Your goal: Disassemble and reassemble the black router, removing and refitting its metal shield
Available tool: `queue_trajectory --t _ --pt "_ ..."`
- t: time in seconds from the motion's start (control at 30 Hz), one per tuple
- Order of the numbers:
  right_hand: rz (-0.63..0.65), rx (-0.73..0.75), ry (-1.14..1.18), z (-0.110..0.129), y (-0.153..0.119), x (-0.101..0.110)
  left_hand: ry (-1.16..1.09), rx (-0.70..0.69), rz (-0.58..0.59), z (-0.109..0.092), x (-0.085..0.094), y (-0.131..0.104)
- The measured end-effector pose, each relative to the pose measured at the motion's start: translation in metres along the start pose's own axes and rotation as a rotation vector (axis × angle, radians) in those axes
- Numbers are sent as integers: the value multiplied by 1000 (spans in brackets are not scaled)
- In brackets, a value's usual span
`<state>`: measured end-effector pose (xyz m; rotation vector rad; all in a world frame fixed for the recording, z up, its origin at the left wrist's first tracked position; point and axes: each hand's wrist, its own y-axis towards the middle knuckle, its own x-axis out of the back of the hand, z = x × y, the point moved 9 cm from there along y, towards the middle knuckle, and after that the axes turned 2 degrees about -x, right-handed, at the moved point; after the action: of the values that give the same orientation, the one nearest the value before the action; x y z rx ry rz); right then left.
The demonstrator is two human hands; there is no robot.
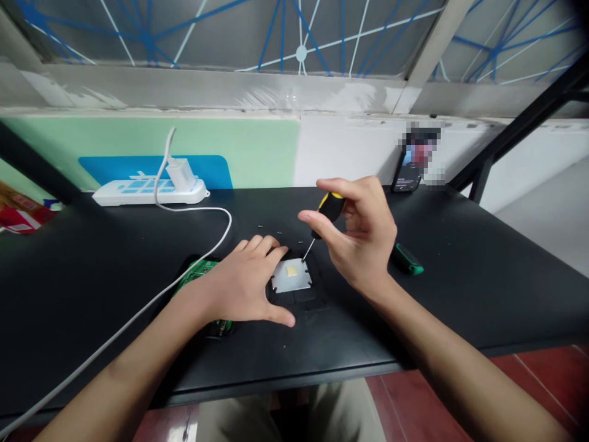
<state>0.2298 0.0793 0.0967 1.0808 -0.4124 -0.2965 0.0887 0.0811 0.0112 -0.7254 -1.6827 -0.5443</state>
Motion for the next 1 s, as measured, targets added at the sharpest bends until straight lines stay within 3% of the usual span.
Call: queue_trajectory --t 0.33,0.57,0.8,1.0 --pt "118 -66 151 -2 -6 -10 12 0 2 1 0 0" --pt "23 -1 -55 0 -2 -2 -6 6 2 0 1 0" --pt "109 -100 161 -4 -7 -9 -32 -5 -8 0 2 0" --pt "58 -76 55 -4 -4 -5 -28 2 -3 -1 2 -1"
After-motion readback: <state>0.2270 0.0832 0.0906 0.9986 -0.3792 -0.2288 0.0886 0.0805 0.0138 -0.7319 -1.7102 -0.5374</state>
